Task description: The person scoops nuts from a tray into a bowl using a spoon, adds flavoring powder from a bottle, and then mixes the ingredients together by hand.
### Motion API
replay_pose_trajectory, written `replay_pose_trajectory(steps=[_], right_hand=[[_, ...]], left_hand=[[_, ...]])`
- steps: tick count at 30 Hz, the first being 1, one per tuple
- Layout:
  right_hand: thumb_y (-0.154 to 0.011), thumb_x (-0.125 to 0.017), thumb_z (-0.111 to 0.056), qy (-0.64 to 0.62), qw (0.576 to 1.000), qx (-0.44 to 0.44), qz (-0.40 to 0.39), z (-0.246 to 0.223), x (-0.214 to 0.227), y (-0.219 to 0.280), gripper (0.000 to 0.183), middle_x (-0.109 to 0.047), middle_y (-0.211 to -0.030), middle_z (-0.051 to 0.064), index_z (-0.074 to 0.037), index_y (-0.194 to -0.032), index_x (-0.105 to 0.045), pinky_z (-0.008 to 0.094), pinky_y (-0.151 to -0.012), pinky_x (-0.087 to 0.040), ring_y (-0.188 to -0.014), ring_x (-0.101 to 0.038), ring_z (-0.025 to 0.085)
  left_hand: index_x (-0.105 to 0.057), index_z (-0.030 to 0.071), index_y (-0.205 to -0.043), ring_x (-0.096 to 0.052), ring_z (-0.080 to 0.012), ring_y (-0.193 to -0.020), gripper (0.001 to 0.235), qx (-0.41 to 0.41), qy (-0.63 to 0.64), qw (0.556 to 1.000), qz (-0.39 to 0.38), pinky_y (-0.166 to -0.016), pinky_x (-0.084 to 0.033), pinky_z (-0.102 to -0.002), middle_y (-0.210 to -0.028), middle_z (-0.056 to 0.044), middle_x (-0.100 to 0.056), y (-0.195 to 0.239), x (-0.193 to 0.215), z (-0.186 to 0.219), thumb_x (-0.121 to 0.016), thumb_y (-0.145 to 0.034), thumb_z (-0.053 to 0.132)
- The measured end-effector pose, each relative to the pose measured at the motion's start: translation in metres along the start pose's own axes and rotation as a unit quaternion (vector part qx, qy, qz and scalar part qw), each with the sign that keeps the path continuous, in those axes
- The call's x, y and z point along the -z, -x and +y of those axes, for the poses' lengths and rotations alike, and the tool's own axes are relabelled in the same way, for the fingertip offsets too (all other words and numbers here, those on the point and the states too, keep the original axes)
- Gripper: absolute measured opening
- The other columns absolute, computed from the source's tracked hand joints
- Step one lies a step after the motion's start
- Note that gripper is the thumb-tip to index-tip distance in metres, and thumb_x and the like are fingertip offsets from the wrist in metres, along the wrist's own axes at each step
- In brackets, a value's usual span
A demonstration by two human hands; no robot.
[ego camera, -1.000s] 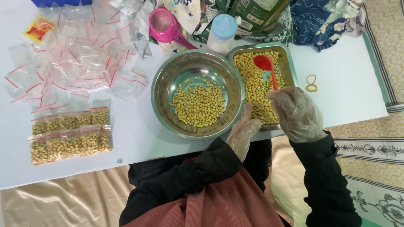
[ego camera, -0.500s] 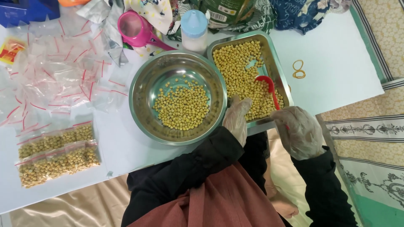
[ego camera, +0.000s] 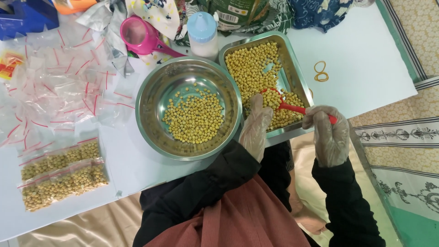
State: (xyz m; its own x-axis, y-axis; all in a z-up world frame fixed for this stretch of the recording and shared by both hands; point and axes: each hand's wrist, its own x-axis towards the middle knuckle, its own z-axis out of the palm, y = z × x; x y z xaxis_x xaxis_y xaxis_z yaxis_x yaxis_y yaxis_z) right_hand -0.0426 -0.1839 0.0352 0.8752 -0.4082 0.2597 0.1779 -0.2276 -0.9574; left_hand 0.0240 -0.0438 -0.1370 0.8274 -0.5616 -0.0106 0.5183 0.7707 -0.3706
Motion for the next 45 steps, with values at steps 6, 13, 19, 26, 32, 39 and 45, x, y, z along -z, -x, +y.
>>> replay_pose_trajectory(steps=[6, 13, 19, 26, 32, 39, 45], right_hand=[[-0.111, -0.046, -0.013, 0.003, 1.000, -0.009, 0.013, -0.006, 0.000, -0.012, 0.023, -0.061, -0.078, 0.013, 0.002, -0.104, -0.062, 0.034, -0.077, -0.054, -0.074, -0.065, 0.021], [-0.112, -0.050, -0.023, -0.005, 1.000, -0.018, 0.003, -0.020, -0.004, -0.021, 0.024, -0.062, -0.080, 0.010, -0.004, -0.105, -0.063, 0.031, -0.074, -0.054, -0.073, -0.063, 0.018], [-0.111, -0.057, -0.038, -0.037, 0.999, -0.012, -0.003, -0.052, -0.025, -0.031, 0.027, -0.063, -0.084, 0.002, -0.013, -0.103, -0.065, 0.024, -0.069, -0.052, -0.069, -0.061, 0.012], [-0.106, -0.053, -0.035, 0.014, 0.985, 0.124, -0.116, -0.068, -0.078, -0.034, 0.044, -0.062, -0.074, 0.013, 0.003, -0.090, -0.068, 0.031, -0.075, -0.053, -0.074, -0.065, 0.023], [-0.095, -0.066, -0.016, 0.193, 0.867, 0.391, -0.242, -0.060, -0.092, -0.036, 0.021, -0.070, -0.099, 0.020, 0.000, -0.105, -0.075, 0.045, -0.065, -0.057, -0.083, -0.070, 0.042], [-0.101, -0.069, -0.012, 0.361, 0.858, 0.341, -0.134, -0.021, -0.037, -0.061, 0.014, -0.065, -0.096, 0.021, -0.001, -0.109, -0.071, 0.052, -0.055, -0.051, -0.082, -0.065, 0.047], [-0.102, -0.066, -0.011, 0.471, 0.778, 0.395, -0.133, 0.007, -0.019, -0.077, 0.007, -0.062, -0.091, 0.014, -0.004, -0.104, -0.066, 0.049, -0.057, -0.053, -0.076, -0.064, 0.040]], left_hand=[[-0.005, 0.022, -0.167, -0.007, -0.0110, -0.157, 0.064, 0.013, 0.217, 0.976, -0.007, -0.133, -0.010, -0.043, -0.172, 0.008, 0.002, 0.020, -0.029, 0.001, -0.039, -0.114, 0.036], [-0.003, 0.019, -0.164, -0.006, -0.0223, -0.157, 0.079, 0.064, -0.193, 0.975, 0.093, -0.130, -0.009, -0.041, -0.172, -0.001, 0.004, 0.016, -0.104, -0.010, -0.046, -0.102, 0.043], [-0.001, 0.012, -0.162, -0.002, -0.0273, -0.158, 0.102, 0.014, -0.538, 0.825, 0.173, -0.126, -0.012, -0.044, -0.171, -0.010, 0.004, 0.027, -0.151, -0.032, -0.054, -0.087, 0.057], [-0.013, 0.004, -0.160, -0.014, -0.0266, -0.153, 0.082, 0.087, -0.086, 0.989, 0.086, -0.125, -0.022, -0.038, -0.165, -0.014, -0.012, 0.024, -0.119, -0.028, -0.052, -0.100, 0.044], [-0.024, -0.005, -0.162, -0.030, -0.0238, -0.152, 0.051, 0.226, 0.426, 0.875, -0.044, -0.126, -0.026, -0.022, -0.161, -0.017, -0.037, 0.027, -0.088, -0.005, -0.040, -0.120, 0.020], [-0.012, -0.004, -0.166, -0.017, -0.0208, -0.158, 0.056, 0.194, 0.241, 0.950, -0.042, -0.129, -0.014, -0.015, -0.168, -0.017, -0.027, 0.031, -0.086, 0.004, -0.036, -0.118, 0.012], [-0.013, 0.000, -0.166, -0.021, -0.0215, -0.155, 0.056, 0.191, 0.236, 0.953, -0.023, -0.127, -0.019, -0.021, -0.168, -0.015, -0.027, 0.008, -0.070, 0.006, -0.037, -0.118, 0.016]])
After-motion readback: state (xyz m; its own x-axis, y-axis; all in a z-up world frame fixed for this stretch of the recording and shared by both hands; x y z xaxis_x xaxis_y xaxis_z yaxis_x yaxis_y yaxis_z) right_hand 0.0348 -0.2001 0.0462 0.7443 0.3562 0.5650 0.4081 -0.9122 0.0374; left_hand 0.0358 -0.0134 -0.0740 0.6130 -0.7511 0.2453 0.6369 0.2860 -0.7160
